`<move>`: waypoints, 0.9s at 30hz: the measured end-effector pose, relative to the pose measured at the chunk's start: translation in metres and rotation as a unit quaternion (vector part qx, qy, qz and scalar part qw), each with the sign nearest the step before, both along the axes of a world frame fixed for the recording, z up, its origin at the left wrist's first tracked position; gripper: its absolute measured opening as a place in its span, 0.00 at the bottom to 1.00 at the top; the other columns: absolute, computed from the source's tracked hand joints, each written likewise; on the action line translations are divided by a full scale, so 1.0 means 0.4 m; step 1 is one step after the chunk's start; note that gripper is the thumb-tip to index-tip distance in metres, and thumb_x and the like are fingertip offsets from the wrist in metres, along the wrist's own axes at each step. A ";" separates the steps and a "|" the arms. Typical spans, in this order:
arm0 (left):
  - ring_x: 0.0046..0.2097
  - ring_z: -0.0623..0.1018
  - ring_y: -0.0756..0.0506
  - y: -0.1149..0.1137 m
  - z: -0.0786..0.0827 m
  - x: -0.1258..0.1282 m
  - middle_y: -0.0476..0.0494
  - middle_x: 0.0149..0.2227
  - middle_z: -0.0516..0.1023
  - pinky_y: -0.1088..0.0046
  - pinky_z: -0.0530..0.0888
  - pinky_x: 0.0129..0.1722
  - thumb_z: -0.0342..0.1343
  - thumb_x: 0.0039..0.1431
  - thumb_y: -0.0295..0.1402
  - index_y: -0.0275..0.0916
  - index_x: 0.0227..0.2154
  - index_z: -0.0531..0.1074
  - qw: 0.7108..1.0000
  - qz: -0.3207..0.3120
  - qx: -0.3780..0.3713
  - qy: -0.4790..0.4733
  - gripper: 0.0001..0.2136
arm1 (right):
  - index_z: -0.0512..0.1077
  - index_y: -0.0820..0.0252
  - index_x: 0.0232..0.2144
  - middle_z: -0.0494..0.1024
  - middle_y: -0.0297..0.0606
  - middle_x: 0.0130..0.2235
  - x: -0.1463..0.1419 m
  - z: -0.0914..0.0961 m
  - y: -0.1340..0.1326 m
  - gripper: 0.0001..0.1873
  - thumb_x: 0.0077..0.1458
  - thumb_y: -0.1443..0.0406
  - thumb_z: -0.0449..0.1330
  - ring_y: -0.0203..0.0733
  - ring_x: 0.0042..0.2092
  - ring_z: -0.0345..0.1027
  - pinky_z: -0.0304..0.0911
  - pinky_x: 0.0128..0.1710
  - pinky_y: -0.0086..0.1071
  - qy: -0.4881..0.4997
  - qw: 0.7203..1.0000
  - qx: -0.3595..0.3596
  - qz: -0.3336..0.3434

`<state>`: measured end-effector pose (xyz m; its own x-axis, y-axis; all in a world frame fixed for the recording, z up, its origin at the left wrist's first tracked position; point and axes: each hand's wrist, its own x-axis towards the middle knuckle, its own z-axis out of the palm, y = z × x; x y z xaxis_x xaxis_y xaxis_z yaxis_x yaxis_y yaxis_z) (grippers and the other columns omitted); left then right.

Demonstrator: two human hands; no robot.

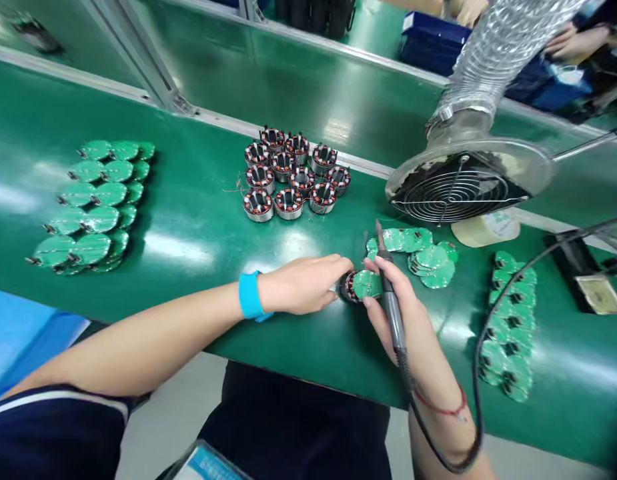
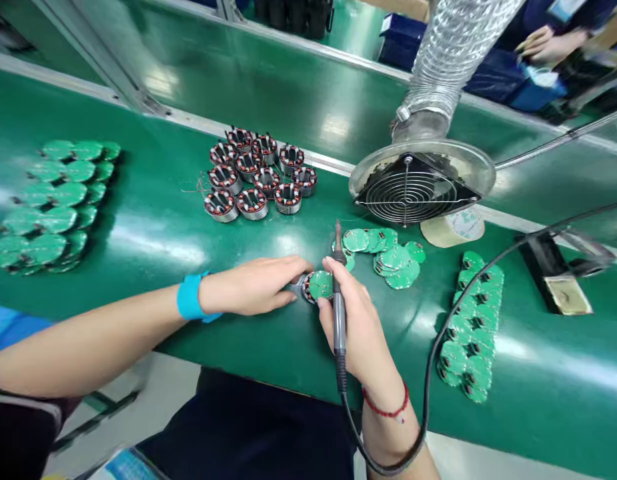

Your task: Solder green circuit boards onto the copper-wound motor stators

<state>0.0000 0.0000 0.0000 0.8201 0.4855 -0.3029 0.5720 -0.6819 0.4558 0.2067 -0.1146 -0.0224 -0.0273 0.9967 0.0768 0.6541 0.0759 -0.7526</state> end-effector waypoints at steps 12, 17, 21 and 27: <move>0.40 0.77 0.42 0.030 -0.012 -0.018 0.43 0.36 0.77 0.66 0.74 0.43 0.48 0.73 0.26 0.38 0.38 0.75 0.973 0.067 0.164 -0.147 0.11 | 0.58 0.42 0.72 0.75 0.41 0.68 0.006 -0.010 0.003 0.33 0.69 0.64 0.59 0.52 0.67 0.72 0.72 0.64 0.50 -0.002 0.999 0.027 0.023; 0.42 0.77 0.46 0.016 -0.016 -0.003 0.45 0.38 0.78 0.71 0.73 0.45 0.50 0.74 0.28 0.38 0.37 0.76 0.934 0.016 0.010 -0.356 0.10 | 0.55 0.44 0.74 0.75 0.44 0.67 -0.006 -0.007 0.005 0.37 0.68 0.63 0.61 0.57 0.68 0.70 0.68 0.66 0.57 -0.040 0.995 0.091 0.019; 0.39 0.75 0.48 0.001 -0.027 0.023 0.48 0.36 0.77 0.72 0.72 0.43 0.55 0.70 0.28 0.38 0.36 0.75 0.920 0.070 -0.080 -0.377 0.06 | 0.58 0.44 0.73 0.78 0.44 0.62 -0.029 0.012 0.006 0.37 0.67 0.63 0.64 0.57 0.63 0.73 0.69 0.62 0.57 -0.061 0.980 0.189 -0.014; 0.35 0.72 0.49 -0.002 -0.019 0.026 0.50 0.33 0.73 0.74 0.69 0.38 0.56 0.67 0.29 0.38 0.34 0.73 0.919 0.082 -0.144 -0.357 0.05 | 0.67 0.41 0.66 0.83 0.31 0.41 -0.056 0.025 0.016 0.30 0.67 0.73 0.60 0.44 0.44 0.76 0.70 0.47 0.40 -0.037 0.966 0.253 -0.043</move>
<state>0.0104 -0.0009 -0.0077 0.7829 0.6042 0.1486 0.1413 -0.4052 0.9032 0.1845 -0.1082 -0.0123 0.0305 0.8313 0.5550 0.7257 0.3634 -0.5842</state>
